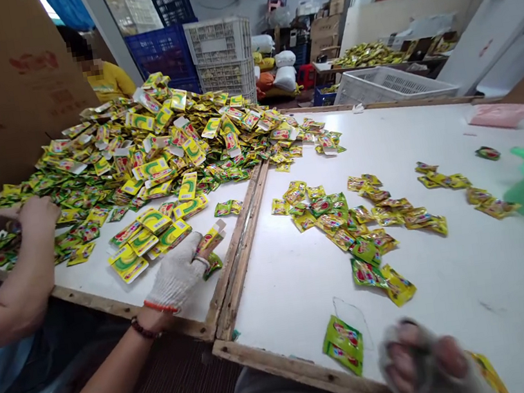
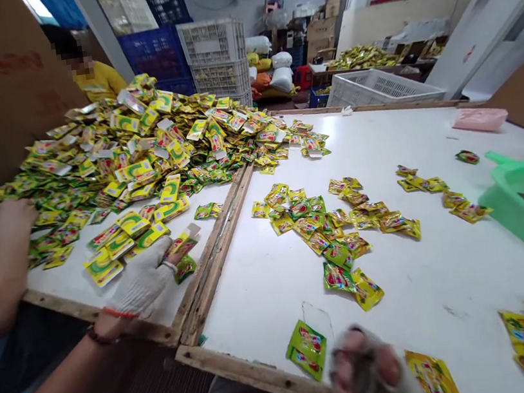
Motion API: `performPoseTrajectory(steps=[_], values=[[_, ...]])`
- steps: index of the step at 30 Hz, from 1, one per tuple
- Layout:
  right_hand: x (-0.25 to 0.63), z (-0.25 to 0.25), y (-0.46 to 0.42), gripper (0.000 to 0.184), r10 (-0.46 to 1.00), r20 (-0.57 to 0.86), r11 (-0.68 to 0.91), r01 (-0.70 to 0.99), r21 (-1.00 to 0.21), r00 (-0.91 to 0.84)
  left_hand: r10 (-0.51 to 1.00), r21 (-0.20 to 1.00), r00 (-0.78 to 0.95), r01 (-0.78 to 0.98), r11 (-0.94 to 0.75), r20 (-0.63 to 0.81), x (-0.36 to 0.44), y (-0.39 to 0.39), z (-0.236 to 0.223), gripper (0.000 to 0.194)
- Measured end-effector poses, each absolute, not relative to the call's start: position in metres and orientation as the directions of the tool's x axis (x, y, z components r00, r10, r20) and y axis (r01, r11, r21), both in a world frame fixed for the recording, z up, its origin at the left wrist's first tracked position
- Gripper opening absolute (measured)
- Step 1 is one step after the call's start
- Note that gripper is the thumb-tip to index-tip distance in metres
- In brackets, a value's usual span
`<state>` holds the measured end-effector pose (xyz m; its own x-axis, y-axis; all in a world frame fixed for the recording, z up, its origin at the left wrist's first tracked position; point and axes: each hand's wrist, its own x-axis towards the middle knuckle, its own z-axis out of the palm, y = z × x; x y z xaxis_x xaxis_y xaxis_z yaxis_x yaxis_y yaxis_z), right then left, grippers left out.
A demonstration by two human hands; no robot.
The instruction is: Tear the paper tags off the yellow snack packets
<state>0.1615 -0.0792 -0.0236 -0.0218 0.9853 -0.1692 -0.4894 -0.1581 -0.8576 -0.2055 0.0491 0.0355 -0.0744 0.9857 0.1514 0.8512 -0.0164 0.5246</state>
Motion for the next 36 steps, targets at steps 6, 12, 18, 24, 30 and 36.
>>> performPoseTrajectory(steps=[6,12,18,24,30,36], values=[[0.087,-0.004,-0.041,0.031,0.995,-0.069,-0.062,-0.104,-0.993,0.066,0.945,0.99,0.3,0.006,0.139,-0.134,-0.106,-0.002,0.021,0.038],[0.085,-0.01,-0.041,0.03,0.987,-0.084,-0.073,-0.083,-0.994,0.135,0.955,0.991,0.284,-0.079,0.107,-0.08,-0.062,-0.024,-0.021,0.043],[0.093,-0.027,-0.051,0.022,0.984,0.048,0.022,0.147,-0.989,0.173,0.962,0.996,0.27,-0.062,0.059,-0.04,-0.07,-0.025,-0.03,0.032],[0.102,-0.016,-0.048,0.016,0.991,0.127,0.096,0.396,-0.913,0.051,0.932,0.95,0.351,0.251,-0.187,0.091,-0.078,-0.019,-0.015,0.017],[0.102,-0.006,-0.037,0.03,0.998,0.062,0.056,0.303,-0.951,0.012,0.911,0.983,0.412,0.166,-0.082,0.007,-0.08,-0.011,-0.01,0.029],[0.105,-0.002,-0.039,0.022,0.944,0.275,0.328,0.433,-0.84,-0.182,0.868,0.923,0.494,0.308,-0.23,0.051,-0.082,-0.009,0.004,0.02]])
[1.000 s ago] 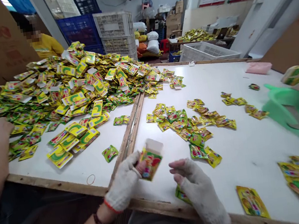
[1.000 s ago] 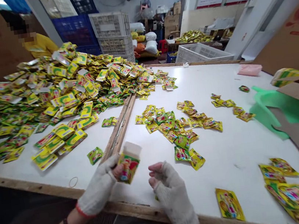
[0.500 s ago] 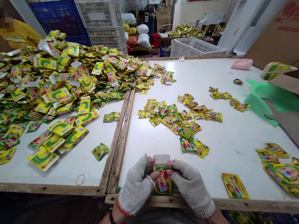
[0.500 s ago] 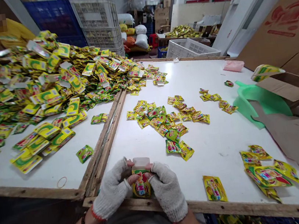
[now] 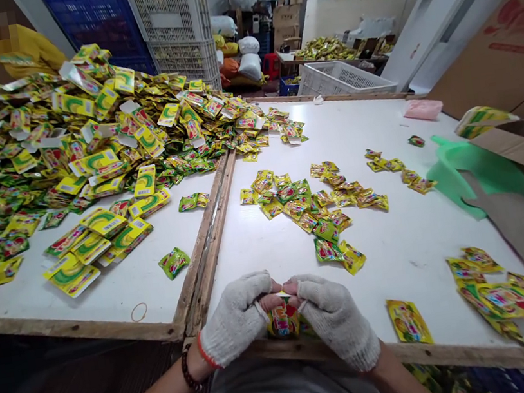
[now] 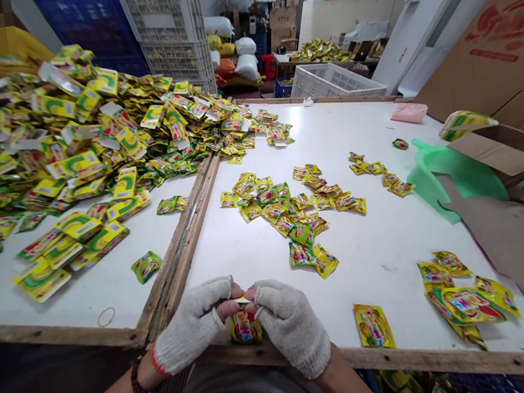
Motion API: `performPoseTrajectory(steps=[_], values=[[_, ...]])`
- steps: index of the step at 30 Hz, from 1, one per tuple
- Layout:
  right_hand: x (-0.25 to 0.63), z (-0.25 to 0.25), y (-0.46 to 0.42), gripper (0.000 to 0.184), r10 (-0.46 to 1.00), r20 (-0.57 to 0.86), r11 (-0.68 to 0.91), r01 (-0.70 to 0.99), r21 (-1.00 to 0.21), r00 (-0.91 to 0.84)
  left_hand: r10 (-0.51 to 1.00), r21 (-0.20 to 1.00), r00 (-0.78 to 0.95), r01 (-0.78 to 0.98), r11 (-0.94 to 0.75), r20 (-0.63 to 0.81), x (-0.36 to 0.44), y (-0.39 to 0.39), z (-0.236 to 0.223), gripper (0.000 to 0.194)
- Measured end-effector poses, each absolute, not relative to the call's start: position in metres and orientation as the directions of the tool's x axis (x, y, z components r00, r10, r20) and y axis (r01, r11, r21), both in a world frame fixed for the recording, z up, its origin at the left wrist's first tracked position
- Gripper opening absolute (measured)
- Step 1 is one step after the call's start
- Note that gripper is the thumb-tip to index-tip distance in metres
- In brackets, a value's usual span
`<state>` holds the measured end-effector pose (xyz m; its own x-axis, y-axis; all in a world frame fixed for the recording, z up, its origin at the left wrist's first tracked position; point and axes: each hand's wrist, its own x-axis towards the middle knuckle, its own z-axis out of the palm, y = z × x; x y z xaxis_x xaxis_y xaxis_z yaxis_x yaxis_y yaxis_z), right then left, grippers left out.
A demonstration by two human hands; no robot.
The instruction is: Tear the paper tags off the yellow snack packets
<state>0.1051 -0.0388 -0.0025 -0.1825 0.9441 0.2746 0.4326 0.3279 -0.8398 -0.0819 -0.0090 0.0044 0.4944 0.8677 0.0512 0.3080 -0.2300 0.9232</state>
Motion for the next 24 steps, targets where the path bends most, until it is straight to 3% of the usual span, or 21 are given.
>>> performPoseTrajectory(steps=[6,9,13,16,18,21,24], values=[[0.104,0.011,-0.037,0.015,0.986,0.114,0.156,0.452,-0.878,-0.119,0.835,0.93,0.539,0.351,-0.107,-0.108,-0.083,0.003,0.023,0.021],[0.105,0.013,-0.035,0.014,0.99,0.065,0.117,0.468,-0.876,-0.126,0.83,0.935,0.549,0.336,-0.111,-0.099,-0.085,0.005,0.019,0.021],[0.112,0.013,-0.041,0.021,0.949,0.173,0.279,0.448,-0.849,-0.263,0.775,0.892,0.623,0.281,-0.354,0.111,-0.091,-0.005,0.006,0.022],[0.116,0.006,-0.05,0.031,0.861,0.298,0.478,0.457,-0.75,-0.411,0.686,0.773,0.675,0.272,-0.573,0.271,-0.094,-0.016,-0.001,0.019],[0.115,-0.002,-0.053,0.039,0.841,0.351,0.526,0.468,-0.71,-0.413,0.654,0.709,0.693,0.294,-0.641,0.304,-0.094,-0.019,-0.001,0.02],[0.116,-0.013,-0.053,0.035,0.931,0.313,0.365,0.443,-0.819,-0.19,0.656,0.646,0.671,0.337,-0.685,0.346,-0.099,-0.012,0.006,0.022],[0.131,-0.013,-0.056,0.02,0.986,0.039,0.014,0.158,-0.987,0.16,0.781,0.565,0.506,0.545,-0.619,0.367,-0.123,0.008,0.016,0.028]])
